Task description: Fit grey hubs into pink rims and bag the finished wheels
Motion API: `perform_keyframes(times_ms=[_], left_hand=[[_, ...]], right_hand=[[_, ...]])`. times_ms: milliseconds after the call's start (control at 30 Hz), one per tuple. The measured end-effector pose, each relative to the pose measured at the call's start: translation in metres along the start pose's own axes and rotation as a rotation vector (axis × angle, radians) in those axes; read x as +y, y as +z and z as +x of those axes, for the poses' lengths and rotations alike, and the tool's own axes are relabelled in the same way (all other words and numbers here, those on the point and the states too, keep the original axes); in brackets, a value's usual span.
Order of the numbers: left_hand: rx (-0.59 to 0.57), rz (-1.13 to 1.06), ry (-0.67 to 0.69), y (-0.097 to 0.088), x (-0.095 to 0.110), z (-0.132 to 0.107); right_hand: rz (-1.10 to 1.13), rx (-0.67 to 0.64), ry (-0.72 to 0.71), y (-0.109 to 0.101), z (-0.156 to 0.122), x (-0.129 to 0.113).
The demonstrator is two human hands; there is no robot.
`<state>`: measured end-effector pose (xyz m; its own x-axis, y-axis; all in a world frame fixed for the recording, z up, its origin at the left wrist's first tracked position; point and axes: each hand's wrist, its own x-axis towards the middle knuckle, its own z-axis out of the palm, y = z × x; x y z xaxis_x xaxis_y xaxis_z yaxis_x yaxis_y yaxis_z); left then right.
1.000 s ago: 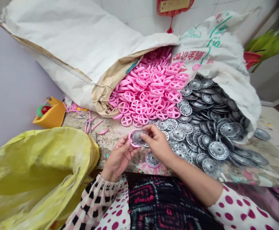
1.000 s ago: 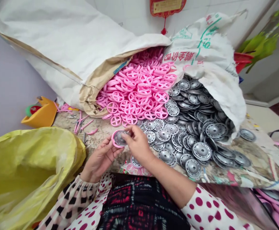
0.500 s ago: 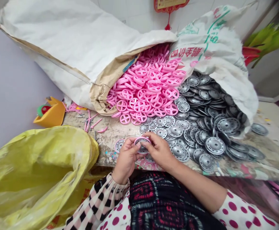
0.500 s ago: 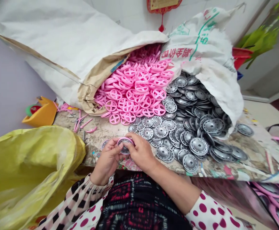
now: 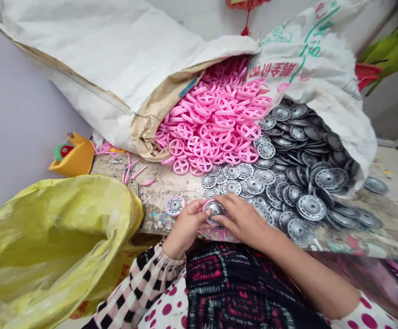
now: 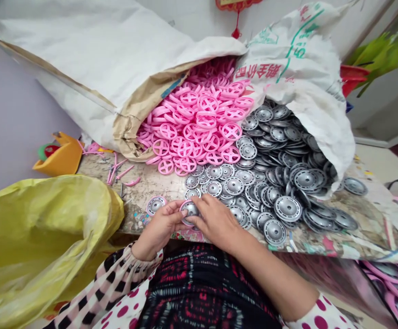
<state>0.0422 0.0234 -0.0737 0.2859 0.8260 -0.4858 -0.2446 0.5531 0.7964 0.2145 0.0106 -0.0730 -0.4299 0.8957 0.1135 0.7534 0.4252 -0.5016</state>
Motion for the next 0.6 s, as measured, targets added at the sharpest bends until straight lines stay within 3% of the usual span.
perform_keyframes(times_ms=[233, 433, 600], left_hand=[[-0.011, 0.106, 0.014, -0.002, 0.002, -0.001], [0.152, 0.251, 0.148, -0.018, 0.013, -0.003], [0.186, 0.242, 0.159, -0.028, 0.02, -0.009]], right_hand=[[-0.158, -0.016, -0.018, 0.001, -0.002, -0.003], [-0.267, -0.09, 0.018, 0.004, -0.001, -0.001], [-0.304, -0.164, 0.047, 0.013, 0.001, -0.007]])
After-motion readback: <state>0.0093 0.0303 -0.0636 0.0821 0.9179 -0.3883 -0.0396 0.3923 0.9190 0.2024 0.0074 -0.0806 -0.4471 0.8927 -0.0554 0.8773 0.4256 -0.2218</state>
